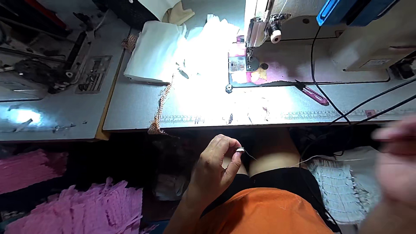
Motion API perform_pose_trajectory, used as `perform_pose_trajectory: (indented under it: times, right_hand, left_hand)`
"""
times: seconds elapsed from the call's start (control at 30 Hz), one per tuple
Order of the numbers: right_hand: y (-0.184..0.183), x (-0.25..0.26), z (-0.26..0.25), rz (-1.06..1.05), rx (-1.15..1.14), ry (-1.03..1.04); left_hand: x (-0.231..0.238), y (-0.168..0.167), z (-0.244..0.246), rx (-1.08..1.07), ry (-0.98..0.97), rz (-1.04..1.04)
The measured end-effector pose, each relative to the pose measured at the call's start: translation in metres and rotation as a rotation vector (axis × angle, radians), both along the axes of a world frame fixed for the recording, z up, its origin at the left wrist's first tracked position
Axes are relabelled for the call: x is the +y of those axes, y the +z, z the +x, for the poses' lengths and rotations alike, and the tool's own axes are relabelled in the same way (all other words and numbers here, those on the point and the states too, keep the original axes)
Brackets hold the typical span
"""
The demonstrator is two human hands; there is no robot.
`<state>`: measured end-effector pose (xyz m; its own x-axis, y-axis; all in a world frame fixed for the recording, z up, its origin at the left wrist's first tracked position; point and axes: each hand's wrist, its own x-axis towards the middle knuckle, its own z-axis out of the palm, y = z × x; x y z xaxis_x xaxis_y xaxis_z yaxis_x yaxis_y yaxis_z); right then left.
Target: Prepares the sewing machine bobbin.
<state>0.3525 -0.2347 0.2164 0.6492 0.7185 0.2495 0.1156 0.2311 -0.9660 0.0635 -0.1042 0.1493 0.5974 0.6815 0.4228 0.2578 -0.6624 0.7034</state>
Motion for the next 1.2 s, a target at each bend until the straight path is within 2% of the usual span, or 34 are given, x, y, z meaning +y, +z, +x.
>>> perform_pose_trajectory:
  times: [0.03,0.07,0.17,0.27,0.33,0.43,0.53,0.63,0.8,0.9,1.03,1.1,1.2]
  right_hand:
    - [-0.016,0.010,-0.010,-0.024,-0.071,0.249]
    - [-0.029,0.022,-0.029,-0.044,-0.082,0.385]
    - [-0.051,0.042,-0.078,-0.159,-0.103,0.677]
    - [-0.069,0.053,-0.094,-0.205,-0.165,0.855]
    - [-0.070,0.058,-0.082,-0.265,-0.422,0.773]
    - [-0.059,0.069,-0.048,-0.333,-0.798,0.349]
    - [-0.056,0.091,-0.003,-0.471,-0.956,-0.002]
    - [-0.072,0.112,0.026,-0.686,-0.978,-0.089]
    - [-0.091,0.115,0.018,-0.594,-1.132,-0.198]
    - [-0.075,0.103,-0.012,-0.445,-1.002,-0.109]
    - [-0.064,0.081,-0.073,-0.413,-0.694,0.383]
    - [-0.068,0.082,-0.089,-0.436,-0.707,0.510]
    - [-0.070,0.088,-0.097,-0.434,-0.800,0.540]
  left_hand:
    - [-0.001,0.002,0.002,0.003,-0.010,0.017]
    - [-0.003,0.004,0.004,0.007,-0.013,0.034]
    - [-0.007,0.011,0.007,0.005,-0.004,0.056]
    - [-0.005,0.011,0.000,0.039,0.021,0.086]
    - [0.002,0.009,-0.008,0.124,0.061,0.134]
    - [0.014,0.004,-0.014,0.266,0.107,0.222]
    - [0.022,0.007,-0.012,0.318,0.118,0.290]
    - [0.027,0.012,-0.008,0.302,0.080,0.291]
    - [0.036,0.017,-0.012,0.232,0.013,0.239]
    - [0.041,0.021,-0.015,0.189,-0.006,0.215]
    - [0.044,0.029,-0.020,0.188,-0.007,0.224]
    - [0.043,0.034,-0.021,0.196,-0.008,0.245]
    - [0.040,0.041,-0.022,0.196,-0.003,0.266]
